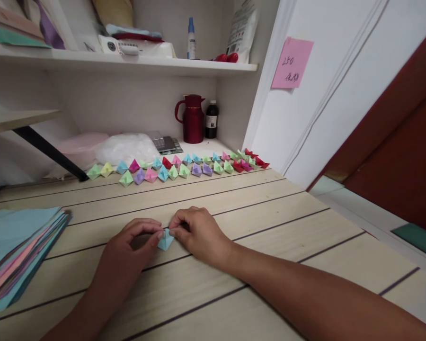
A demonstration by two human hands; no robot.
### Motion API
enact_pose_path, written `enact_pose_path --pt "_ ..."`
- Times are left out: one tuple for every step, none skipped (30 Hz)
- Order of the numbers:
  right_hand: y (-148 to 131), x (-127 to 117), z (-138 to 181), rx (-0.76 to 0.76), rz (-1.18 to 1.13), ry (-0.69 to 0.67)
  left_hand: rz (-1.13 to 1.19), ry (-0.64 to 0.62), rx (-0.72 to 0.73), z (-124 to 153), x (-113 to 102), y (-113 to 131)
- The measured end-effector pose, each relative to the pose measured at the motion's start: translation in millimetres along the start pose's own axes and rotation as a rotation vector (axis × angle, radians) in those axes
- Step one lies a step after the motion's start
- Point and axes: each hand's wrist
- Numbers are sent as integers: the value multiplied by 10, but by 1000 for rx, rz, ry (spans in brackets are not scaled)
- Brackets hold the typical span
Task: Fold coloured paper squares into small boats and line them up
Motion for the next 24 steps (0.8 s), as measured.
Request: enact_pose_path --pt "2 2 0 1 3 -2 -7 -23 -11 0 -1 4" --pt "5 3 0 2 4 -2 -16 -42 -19 0 -2 8" --pt "9 6 0 1 -2 0 -25 -51 -24 -1 0 10" --pt "13 10 1 -4 -18 -1 -32 -51 -24 -2 5 11" --pt "16 14 2 -12 -42 -4 -37 -43 -21 -3 11 9" --pt "17 20 4 -23 -71 -7 -38 -30 -18 -4 20 5" --pt "15 26 6 -40 -99 -11 -39 -20 -16 -5 29 -1" --pt "10 32 9 -61 -120 -22 -39 -14 -12 -5 39 -9" --pt "1 37 11 -86 -127 -34 -39 -11 -6 -5 47 -17" --pt "-9 42 14 -112 -120 -50 -40 -6 2 -3 54 -25" --pt "-19 45 16 -137 -101 -65 -43 1 11 -1 59 -32" --pt "-28 47 19 -156 -77 -78 -46 5 18 2 62 -36" --pt "-33 48 21 -169 -53 -85 -50 8 22 6 63 -39" --pt "-34 48 24 -174 -32 -83 -55 9 22 10 63 -39" --pt "-31 49 26 -173 -17 -75 -61 5 19 14 62 -37" --pt "-25 50 28 -168 -7 -66 -67 1 15 18 60 -34" --pt "-18 54 29 -163 -1 -56 -72 -1 13 21 59 -30" --pt "-10 58 29 -157 3 -46 -76 -2 13 25 58 -26" --pt "-4 65 28 -150 7 -40 -77 -3 15 28 58 -23" --pt "0 73 26 -144 12 -36 -74 -3 17 30 58 -19" --pt "0 81 23 -139 18 -36 -69 -3 18 33 59 -17" --pt "-2 89 19 -133 26 -36 -63 -6 17 34 59 -14" --pt "-6 95 15 -126 35 -36 -59 -14 15 36 58 -13" --pt "-12 99 11 -119 42 -35 -56 -19 12 37 57 -12"
Point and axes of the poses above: each hand's wrist, its own z-axis away from the middle knuckle, its own x-axis out of the palm, y = z × x, and after that the axes turned 13 degrees about -z, right-handed
